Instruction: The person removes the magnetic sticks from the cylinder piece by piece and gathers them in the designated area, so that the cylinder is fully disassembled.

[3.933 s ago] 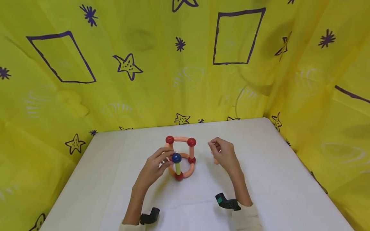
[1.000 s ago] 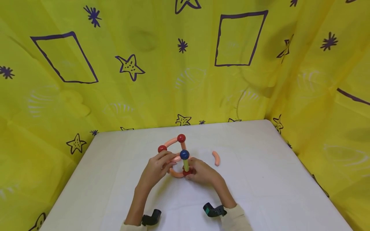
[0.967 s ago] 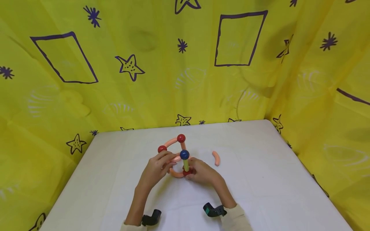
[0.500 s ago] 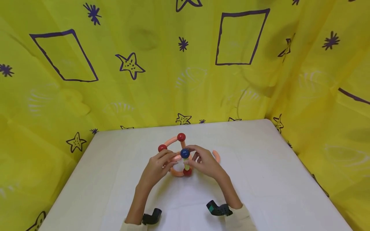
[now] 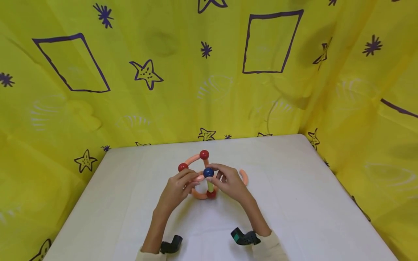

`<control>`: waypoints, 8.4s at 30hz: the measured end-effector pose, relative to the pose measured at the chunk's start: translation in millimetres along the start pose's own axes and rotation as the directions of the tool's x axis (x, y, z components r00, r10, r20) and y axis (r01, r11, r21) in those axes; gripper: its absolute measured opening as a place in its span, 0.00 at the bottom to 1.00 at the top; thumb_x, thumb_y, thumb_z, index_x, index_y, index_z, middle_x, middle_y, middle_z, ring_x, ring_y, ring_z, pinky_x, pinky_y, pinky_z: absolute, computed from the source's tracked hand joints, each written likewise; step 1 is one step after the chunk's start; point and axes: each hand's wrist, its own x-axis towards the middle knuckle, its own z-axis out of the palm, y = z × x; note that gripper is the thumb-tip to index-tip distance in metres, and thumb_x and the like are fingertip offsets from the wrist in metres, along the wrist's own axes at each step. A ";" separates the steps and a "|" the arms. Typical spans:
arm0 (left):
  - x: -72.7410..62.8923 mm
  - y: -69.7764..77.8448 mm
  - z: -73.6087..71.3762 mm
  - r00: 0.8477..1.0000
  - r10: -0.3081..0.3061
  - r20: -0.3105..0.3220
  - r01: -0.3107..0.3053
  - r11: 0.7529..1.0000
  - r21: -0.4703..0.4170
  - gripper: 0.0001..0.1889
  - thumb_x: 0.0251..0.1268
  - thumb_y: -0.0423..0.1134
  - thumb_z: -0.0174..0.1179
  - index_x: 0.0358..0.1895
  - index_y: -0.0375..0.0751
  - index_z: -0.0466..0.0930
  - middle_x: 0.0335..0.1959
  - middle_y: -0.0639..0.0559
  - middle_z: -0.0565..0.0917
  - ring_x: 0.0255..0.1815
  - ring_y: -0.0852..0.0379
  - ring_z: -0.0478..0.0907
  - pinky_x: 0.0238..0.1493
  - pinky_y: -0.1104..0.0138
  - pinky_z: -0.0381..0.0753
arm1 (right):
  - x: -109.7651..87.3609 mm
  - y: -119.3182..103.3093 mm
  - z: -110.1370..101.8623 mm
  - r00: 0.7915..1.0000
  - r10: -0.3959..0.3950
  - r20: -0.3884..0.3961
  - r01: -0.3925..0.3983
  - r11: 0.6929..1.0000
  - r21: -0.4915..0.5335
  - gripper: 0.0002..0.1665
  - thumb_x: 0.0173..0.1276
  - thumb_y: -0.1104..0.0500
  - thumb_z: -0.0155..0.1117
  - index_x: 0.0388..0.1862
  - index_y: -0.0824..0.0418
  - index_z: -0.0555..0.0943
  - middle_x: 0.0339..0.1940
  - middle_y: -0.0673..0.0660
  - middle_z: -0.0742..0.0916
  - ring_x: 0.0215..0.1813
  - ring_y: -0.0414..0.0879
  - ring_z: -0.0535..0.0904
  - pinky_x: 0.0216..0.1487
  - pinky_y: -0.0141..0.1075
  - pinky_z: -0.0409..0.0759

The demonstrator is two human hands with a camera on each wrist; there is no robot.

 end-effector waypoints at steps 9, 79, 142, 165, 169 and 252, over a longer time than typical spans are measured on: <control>-1.3 -0.4 0.3 0.999 0.019 0.027 -0.018 1.000 -0.017 0.14 0.56 0.37 0.69 0.47 0.43 0.86 0.43 0.54 0.85 0.36 0.59 0.85 0.41 0.76 0.81 | -0.9 -0.5 -0.6 0.999 -0.042 -0.016 0.041 0.999 -0.022 0.22 0.63 0.62 0.70 0.57 0.60 0.80 0.43 0.55 0.88 0.28 0.37 0.74 0.27 0.29 0.76; 6.5 38.7 44.4 0.937 -0.347 0.032 0.349 0.935 -0.064 0.13 0.64 0.44 0.65 0.38 0.35 0.84 0.31 0.47 0.88 0.28 0.56 0.84 0.30 0.76 0.80 | -1.7 -0.3 -5.1 1.000 -0.021 0.016 0.022 0.999 -0.036 0.21 0.60 0.57 0.74 0.52 0.55 0.82 0.43 0.50 0.88 0.31 0.37 0.76 0.30 0.30 0.76; 2.1 32.3 50.7 0.909 -0.403 0.102 0.413 0.903 -0.117 0.09 0.61 0.39 0.68 0.42 0.39 0.85 0.35 0.50 0.89 0.26 0.65 0.81 0.30 0.79 0.77 | 1.2 36.7 3.2 0.941 0.306 -0.144 -0.265 0.933 0.245 0.24 0.66 0.63 0.66 0.59 0.66 0.73 0.44 0.67 0.82 0.26 0.52 0.78 0.28 0.29 0.76; 2.5 34.2 48.4 0.897 -0.432 0.093 0.439 0.895 -0.076 0.12 0.59 0.39 0.69 0.43 0.38 0.85 0.35 0.49 0.89 0.23 0.65 0.79 0.30 0.77 0.78 | 66.7 91.2 12.5 0.737 0.658 -0.156 -0.628 0.751 0.206 0.25 0.63 0.61 0.69 0.56 0.67 0.73 0.47 0.70 0.84 0.28 0.43 0.84 0.27 0.31 0.82; 2.7 33.5 47.8 0.903 -0.421 0.083 0.427 0.900 -0.083 0.12 0.60 0.39 0.68 0.43 0.37 0.85 0.35 0.48 0.88 0.24 0.64 0.79 0.30 0.77 0.78 | 75.7 101.3 22.1 0.718 0.666 -0.203 -0.637 0.746 0.197 0.24 0.60 0.63 0.70 0.54 0.69 0.75 0.45 0.68 0.82 0.27 0.40 0.81 0.26 0.29 0.81; -0.2 35.8 52.2 0.874 -0.465 0.141 0.478 0.875 -0.074 0.11 0.62 0.40 0.67 0.43 0.38 0.83 0.35 0.51 0.87 0.24 0.67 0.72 0.28 0.78 0.73 | 55.0 39.7 8.1 0.856 0.318 -0.408 -0.219 0.937 0.271 0.14 0.74 0.57 0.58 0.42 0.68 0.82 0.28 0.65 0.83 0.22 0.38 0.76 0.27 0.28 0.77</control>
